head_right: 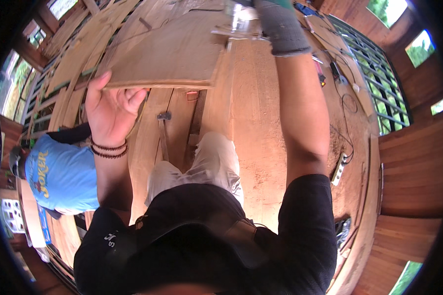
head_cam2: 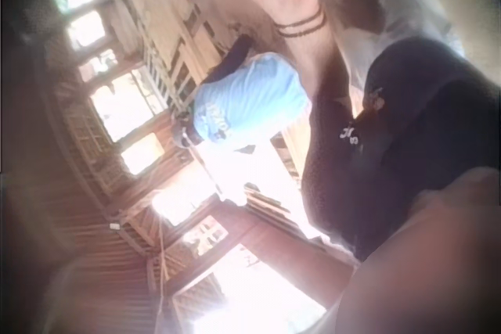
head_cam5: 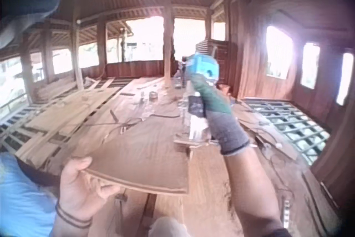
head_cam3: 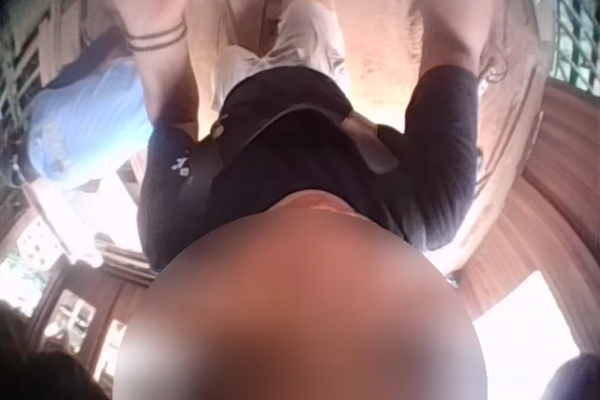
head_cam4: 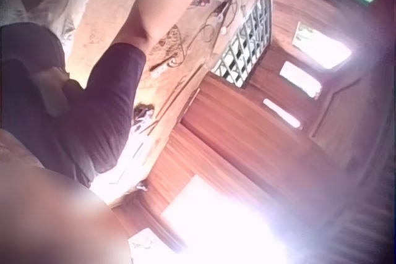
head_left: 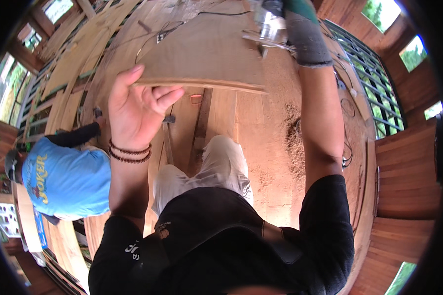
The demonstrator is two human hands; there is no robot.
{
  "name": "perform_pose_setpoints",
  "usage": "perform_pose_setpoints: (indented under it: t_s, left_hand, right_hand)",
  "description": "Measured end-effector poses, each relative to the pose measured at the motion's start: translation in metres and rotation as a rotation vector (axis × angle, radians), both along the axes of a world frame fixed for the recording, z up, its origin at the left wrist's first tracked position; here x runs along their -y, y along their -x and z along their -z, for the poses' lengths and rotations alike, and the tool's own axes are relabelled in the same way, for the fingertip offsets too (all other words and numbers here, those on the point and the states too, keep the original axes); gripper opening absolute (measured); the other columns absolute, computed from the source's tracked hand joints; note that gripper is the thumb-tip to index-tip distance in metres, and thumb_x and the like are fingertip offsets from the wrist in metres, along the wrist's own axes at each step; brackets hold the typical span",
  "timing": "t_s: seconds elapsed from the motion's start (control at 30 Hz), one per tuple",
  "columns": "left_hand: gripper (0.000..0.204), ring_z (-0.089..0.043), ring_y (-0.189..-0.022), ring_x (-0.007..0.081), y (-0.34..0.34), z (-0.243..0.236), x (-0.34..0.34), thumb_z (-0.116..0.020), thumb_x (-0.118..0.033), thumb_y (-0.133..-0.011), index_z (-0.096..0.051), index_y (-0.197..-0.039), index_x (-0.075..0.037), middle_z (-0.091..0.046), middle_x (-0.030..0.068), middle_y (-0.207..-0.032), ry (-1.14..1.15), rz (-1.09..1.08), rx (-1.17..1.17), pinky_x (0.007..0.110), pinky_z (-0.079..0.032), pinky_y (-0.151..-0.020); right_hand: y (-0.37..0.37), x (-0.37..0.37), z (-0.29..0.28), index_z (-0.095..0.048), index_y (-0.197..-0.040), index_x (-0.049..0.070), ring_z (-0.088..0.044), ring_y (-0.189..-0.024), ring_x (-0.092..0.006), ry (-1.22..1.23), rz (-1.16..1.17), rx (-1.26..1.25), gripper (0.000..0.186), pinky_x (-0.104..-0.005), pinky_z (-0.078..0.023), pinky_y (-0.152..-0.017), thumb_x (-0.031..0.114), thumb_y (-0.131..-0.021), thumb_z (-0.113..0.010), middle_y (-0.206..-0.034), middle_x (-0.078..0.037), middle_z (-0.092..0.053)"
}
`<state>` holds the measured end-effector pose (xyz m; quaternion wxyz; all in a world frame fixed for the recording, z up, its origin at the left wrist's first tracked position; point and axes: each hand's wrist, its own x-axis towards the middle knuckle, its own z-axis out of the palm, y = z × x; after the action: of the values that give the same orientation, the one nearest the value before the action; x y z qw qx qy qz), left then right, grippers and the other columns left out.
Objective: The person uses a handheld electric router to shape the edges of a rectangular wooden board. They repeatedly adjust the router's depth and guide, then run the tool along the board's edges to create a beveled profile. The person also wipes away sawdust from the work surface during the process.
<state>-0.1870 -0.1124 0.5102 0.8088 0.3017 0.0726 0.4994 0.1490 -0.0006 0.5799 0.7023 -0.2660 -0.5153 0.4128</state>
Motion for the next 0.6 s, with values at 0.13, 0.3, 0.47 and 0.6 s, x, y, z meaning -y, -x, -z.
perform_pose_setpoints:
  t_s: [0.13, 0.3, 0.47, 0.6]
  left_hand:
    - [0.035, -0.075, -0.104, 0.0384, -0.007, 0.0, 0.001, -0.058, -0.027, -0.1, -0.065, -0.117, 0.003, -0.073, 0.0248, -0.116, 0.012, 0.039, 0.013, 0.051, -0.061, -0.097]
    - [0.035, -0.075, -0.104, 0.0391, -0.009, 0.002, 0.004, -0.059, -0.027, -0.099, -0.063, -0.117, 0.003, -0.074, 0.0255, -0.114, 0.035, -0.001, 0.021, 0.053, -0.061, -0.095]
    - [0.038, -0.073, -0.107, 0.0405, 0.0, 0.003, 0.0, -0.058, -0.024, -0.1, -0.06, -0.125, 0.005, -0.072, 0.0263, -0.118, 0.045, -0.035, 0.038, 0.055, -0.062, -0.093]
    - [0.046, -0.07, -0.114, 0.0408, 0.011, 0.004, -0.008, -0.058, -0.021, -0.1, -0.053, -0.138, 0.006, -0.068, 0.0243, -0.13, -0.004, -0.018, 0.063, 0.055, -0.062, -0.095]
  right_hand:
    - [0.002, 0.009, -0.006, -0.071, -0.104, 0.014, -0.056, -0.059, -0.0036, 0.051, 0.064, 0.092, 0.026, -0.0198, -0.043, -0.053, 0.039, -0.099, -0.073, -0.076, 0.007, -0.063]
    - [0.001, 0.008, -0.007, -0.072, -0.112, 0.013, -0.054, -0.059, -0.0028, 0.025, 0.091, 0.177, 0.027, -0.0195, -0.042, -0.052, 0.037, -0.1, -0.071, -0.077, 0.008, -0.061]
    - [0.008, -0.002, -0.008, -0.075, -0.117, 0.011, -0.06, -0.073, -0.003, 0.025, 0.159, 0.265, 0.03, -0.0193, -0.047, -0.062, 0.036, -0.102, -0.068, -0.089, 0.004, -0.069]
    - [0.017, -0.008, -0.008, -0.075, -0.123, 0.006, -0.063, -0.086, -0.007, -0.189, 0.306, 0.435, 0.04, -0.025, -0.051, -0.075, 0.039, -0.101, -0.068, -0.103, 0.0, -0.073]
